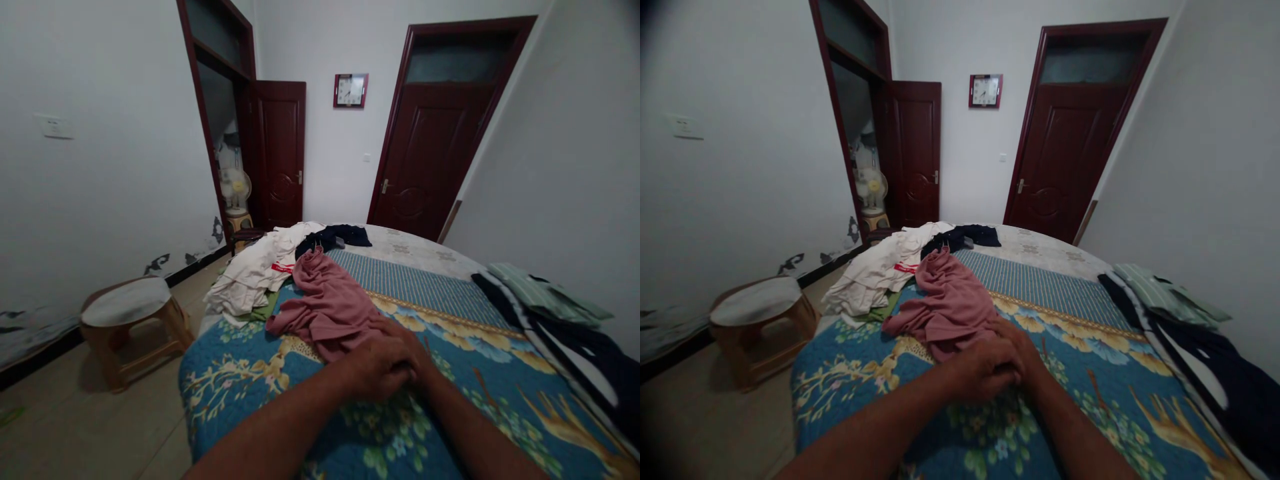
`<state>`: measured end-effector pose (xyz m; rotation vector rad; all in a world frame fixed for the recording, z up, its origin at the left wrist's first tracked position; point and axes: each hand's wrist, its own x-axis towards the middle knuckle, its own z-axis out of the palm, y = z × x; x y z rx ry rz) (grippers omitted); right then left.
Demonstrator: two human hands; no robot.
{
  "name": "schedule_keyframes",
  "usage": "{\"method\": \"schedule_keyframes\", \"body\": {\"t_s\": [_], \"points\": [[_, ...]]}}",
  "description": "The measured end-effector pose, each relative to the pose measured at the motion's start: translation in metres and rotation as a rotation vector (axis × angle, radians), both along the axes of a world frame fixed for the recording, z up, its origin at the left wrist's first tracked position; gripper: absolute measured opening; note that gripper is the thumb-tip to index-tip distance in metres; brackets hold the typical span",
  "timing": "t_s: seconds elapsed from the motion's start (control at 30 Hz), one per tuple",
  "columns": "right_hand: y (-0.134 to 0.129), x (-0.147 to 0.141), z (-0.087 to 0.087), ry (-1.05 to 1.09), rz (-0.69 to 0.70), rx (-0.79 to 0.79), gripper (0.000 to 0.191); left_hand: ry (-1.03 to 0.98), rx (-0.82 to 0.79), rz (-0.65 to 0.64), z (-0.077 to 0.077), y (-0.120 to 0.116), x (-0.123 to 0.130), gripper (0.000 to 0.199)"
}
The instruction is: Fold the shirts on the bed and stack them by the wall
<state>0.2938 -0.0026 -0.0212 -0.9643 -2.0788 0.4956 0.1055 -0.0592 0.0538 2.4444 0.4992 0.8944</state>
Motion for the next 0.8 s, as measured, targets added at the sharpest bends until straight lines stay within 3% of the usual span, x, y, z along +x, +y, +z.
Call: {"method": "schedule_keyframes", "body": {"t_s": [0.1,0.23,0.33,0.43,0.53,0.6,0.67,0.8], "points": [[-0.007,0.011,0.017,0.157,-0.097,-0.066,0.057,-0.09,0.01,0.15,0.005,0.011,-0.02,0.035],[-0.015,0.022,0.038,0.342,-0.379,-0.124,0.042,0.128,0.005,0.401,-0.004,0.033,-0.043,0.081],[-0.019,0.026,0.046,0.437,-0.466,-0.108,0.038,0.153,-0.09,0.454,-0.013,0.043,-0.046,0.059],[-0.022,0.035,0.048,0.537,-0.466,-0.074,0.038,0.007,-0.272,0.333,-0.013,0.042,-0.04,0.035],[-0.019,0.048,0.049,0.61,-0.457,0.005,0.038,-0.098,-0.527,0.162,-0.01,0.034,-0.034,0.037],[-0.016,0.052,0.05,0.571,-0.447,0.048,0.041,-0.119,-0.627,0.126,-0.009,0.029,-0.031,0.041],[-0.013,0.047,0.051,0.508,-0.415,0.028,0.043,-0.127,-0.629,0.158,-0.008,0.028,-0.028,0.04],[-0.019,0.013,0.05,0.363,-0.36,-0.083,0.035,-0.266,-0.546,0.406,-0.001,0.029,-0.025,0.043]]}}
